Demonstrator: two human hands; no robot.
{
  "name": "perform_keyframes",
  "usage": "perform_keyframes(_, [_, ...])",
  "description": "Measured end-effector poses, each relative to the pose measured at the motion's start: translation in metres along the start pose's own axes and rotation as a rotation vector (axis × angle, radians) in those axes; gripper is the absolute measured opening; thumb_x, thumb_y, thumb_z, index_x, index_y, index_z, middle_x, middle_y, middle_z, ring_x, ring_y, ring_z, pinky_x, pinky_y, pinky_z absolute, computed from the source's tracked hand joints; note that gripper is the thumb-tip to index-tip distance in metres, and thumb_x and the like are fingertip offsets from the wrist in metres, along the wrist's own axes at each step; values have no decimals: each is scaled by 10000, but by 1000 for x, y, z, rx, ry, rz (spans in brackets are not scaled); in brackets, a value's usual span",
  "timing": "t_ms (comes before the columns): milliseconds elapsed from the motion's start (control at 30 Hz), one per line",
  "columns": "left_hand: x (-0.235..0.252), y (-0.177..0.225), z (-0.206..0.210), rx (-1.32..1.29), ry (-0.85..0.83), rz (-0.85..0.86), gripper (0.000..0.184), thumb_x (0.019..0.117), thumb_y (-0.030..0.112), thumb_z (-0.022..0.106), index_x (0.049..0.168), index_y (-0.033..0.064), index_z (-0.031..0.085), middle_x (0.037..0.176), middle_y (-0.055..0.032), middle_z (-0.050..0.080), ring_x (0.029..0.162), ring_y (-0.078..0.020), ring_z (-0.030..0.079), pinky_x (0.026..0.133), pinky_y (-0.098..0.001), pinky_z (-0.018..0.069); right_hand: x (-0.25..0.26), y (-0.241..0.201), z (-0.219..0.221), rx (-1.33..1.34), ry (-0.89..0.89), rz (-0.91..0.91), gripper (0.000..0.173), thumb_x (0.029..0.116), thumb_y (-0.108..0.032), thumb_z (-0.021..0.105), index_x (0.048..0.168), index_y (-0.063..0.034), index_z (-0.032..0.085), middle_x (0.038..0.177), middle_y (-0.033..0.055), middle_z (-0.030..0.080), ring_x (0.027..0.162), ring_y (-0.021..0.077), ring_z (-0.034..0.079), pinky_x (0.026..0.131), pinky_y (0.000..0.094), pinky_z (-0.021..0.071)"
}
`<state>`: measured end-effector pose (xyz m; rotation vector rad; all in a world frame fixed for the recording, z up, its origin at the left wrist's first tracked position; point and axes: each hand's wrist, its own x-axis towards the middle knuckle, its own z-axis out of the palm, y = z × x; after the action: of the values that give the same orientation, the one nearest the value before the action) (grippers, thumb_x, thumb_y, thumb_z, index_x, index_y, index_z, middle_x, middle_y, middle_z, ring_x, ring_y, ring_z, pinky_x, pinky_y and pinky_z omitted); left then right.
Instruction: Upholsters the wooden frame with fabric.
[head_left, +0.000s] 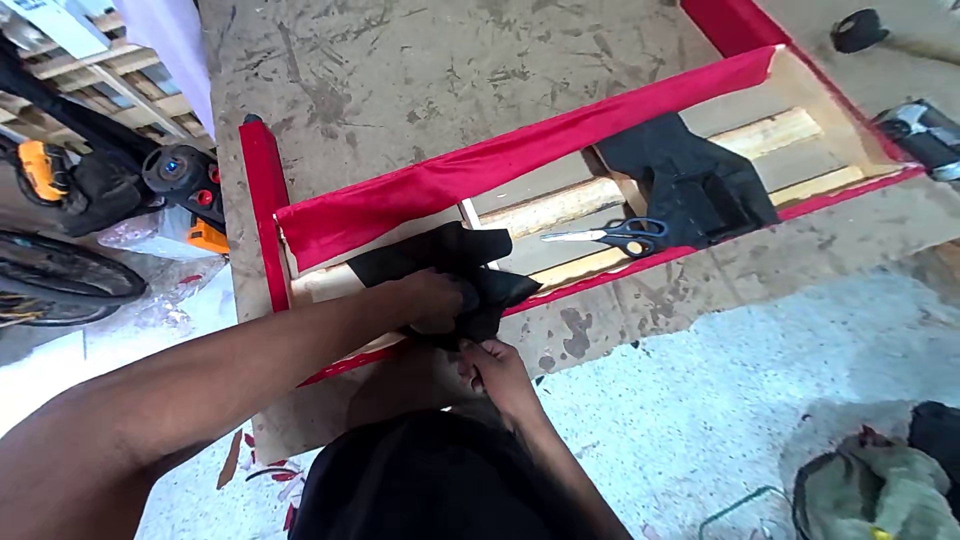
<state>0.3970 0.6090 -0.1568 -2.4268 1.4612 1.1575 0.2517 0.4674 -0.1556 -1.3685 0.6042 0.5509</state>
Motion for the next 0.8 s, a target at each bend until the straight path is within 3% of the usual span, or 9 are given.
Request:
perform_keyframes(67, [4, 2, 7, 26, 15, -3, 283, 946, 386, 605, 1036, 170, 765, 1302, -54, 657, 1326, -313, 527, 1074, -624, 415, -2, 0, 0, -35, -18, -3, 235, 1038, -165, 597, 902, 5, 686, 792, 71, 725, 632, 128, 664, 516, 253, 516])
perform_keyframes(200, [6, 10, -8, 78, -94, -62, 372, 914, 437, 652, 1007, 88, 743, 1383, -99, 600, 1362, -351, 486, 1047, -664, 415, -8, -6, -4, -130, -54, -32, 218, 1043, -194, 589, 1032, -14, 712, 877, 71, 749, 686, 149, 690, 541, 271, 534])
perform_keyframes(233, [5, 9, -12, 58, -89, -69, 383, 918, 448, 651, 990, 82, 740, 1311, -108, 642, 1290, -350, 549, 1008, -662, 449, -10, -7, -8, -127, -42, -55, 218, 1042, -189, 586, 1057, -8, 708, 883, 76, 749, 689, 159, 693, 545, 280, 542])
perform_keyframes(300, [3, 7, -17, -96, -6, -85, 314, 951, 387, 613, 960, 91, 716, 1015, -128, 702, 1013, -344, 674, 818, -640, 538, -13, -5, -17, -98, 5, -87, 221, 1045, -177, 576, 1068, 4, 702, 868, 92, 746, 671, 173, 688, 543, 292, 546])
perform_keyframes(367, [6, 16, -16, -337, 73, -109, 290, 1013, 322, 550, 1047, 79, 704, 953, -149, 701, 956, -347, 686, 807, -626, 544, -13, -1, -25, -63, 59, -96, 239, 1058, -190, 564, 1098, 9, 690, 870, 112, 745, 656, 189, 686, 535, 299, 546])
perform_keyframes(433, [10, 32, -10, -492, 86, -159, 318, 994, 310, 568, 977, 20, 698, 941, -191, 698, 939, -376, 684, 798, -651, 535, -5, -1, -28, -35, 126, -119, 269, 1068, -224, 559, 1153, 10, 662, 890, 135, 744, 653, 212, 691, 525, 312, 549])
perform_keyframes(533, [7, 54, -24, -622, 2, -265, 441, 1019, 378, 555, 942, -35, 688, 1014, -231, 689, 1009, -391, 665, 853, -656, 503, 8, -11, -34, -32, 268, -193, 288, 1054, -250, 592, 1187, 6, 606, 891, 155, 726, 649, 240, 690, 536, 351, 572])
perform_keyframes(700, [9, 79, -38, -734, -35, -388, 440, 1048, 336, 493, 1099, -53, 692, 1233, -257, 655, 1215, -419, 599, 988, -672, 446, 25, -37, -61, -146, 373, -371, 332, 1008, -220, 655, 1243, -3, 568, 878, 142, 682, 677, 242, 685, 587, 403, 600])
perform_keyframes(800, [6, 84, -32, -873, 19, -440, 516, 1017, 414, 531, 1175, -52, 686, 1381, -279, 576, 1385, -472, 440, 1073, -723, 345, 39, -56, -71, -453, 308, -492, 534, 928, -380, 736, 1334, -72, 571, 1020, 88, 703, 881, 219, 703, 761, 451, 607])
